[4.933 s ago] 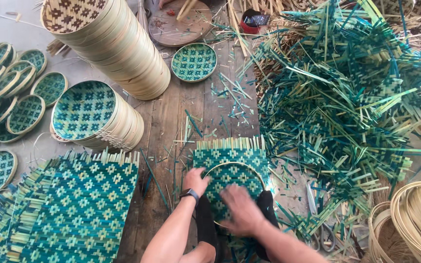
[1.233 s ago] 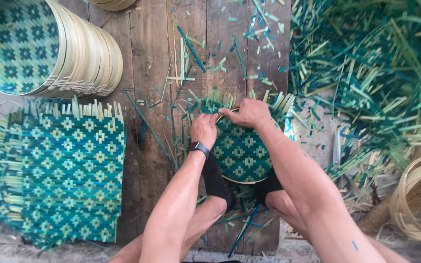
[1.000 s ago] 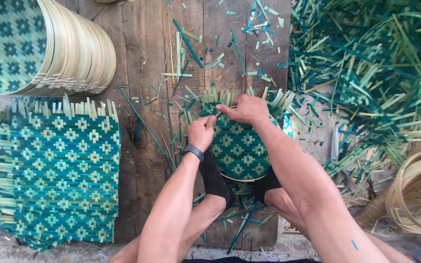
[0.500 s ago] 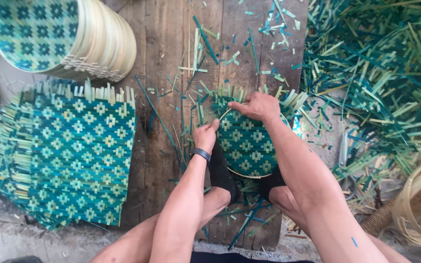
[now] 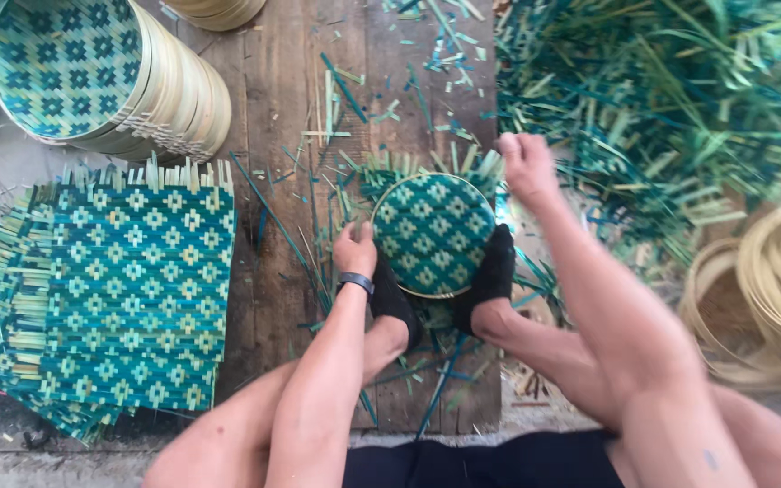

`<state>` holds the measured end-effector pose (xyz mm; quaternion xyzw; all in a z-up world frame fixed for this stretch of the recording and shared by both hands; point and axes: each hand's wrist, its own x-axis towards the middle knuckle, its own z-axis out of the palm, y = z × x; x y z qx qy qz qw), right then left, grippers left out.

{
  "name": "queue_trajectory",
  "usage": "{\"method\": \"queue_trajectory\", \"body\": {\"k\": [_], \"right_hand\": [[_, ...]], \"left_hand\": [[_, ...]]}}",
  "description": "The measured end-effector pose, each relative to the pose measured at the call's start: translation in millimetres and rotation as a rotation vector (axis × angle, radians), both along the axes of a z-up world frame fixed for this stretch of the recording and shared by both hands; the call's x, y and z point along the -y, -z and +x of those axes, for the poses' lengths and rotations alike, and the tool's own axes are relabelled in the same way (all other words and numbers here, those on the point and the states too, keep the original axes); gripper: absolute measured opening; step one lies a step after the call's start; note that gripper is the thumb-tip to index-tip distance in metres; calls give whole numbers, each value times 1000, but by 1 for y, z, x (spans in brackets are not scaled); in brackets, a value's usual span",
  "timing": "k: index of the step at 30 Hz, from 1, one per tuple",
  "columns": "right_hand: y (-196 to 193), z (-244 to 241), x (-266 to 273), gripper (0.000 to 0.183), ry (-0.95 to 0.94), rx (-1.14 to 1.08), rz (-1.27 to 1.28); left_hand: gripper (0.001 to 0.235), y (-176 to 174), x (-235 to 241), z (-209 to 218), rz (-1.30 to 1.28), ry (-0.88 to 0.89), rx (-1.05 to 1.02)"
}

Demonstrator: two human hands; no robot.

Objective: The person sits on the floor and repeatedly trims the excess woven material from the edges of circular basket bases using scissors. They place a wooden ring on the base, cut the overhanging strips, and then remove the ring to reveal the finished edge.

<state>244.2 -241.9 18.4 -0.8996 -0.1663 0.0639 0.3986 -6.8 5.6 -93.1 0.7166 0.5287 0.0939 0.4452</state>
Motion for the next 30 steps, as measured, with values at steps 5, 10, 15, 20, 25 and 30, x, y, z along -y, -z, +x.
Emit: {"method": "queue_trajectory", "body": {"k": [5,10,15,20,25,30], "right_hand": [[-138,14,138,45,-76,-161,-658],[-250,-31,185,38,-202,20,-739],[-216,-70,168,38,-270,-167,-604],[-79,-96,118,42,-335,-399,-312],[14,-104,52,56,-40,-559,-153],[-3,-98,38,49,159,-379,60]], "left_hand": [[43,-29,3,-36,-213,50,122],[43,-77,1,-52,-177,64,168],[39,-84,-9,-58,-134,116,125],[48,-24,-11,-32,-304,117,104],[67,-16,4,4,-471,118,148],[52,-81,17,30,-675,-209,503]]}}
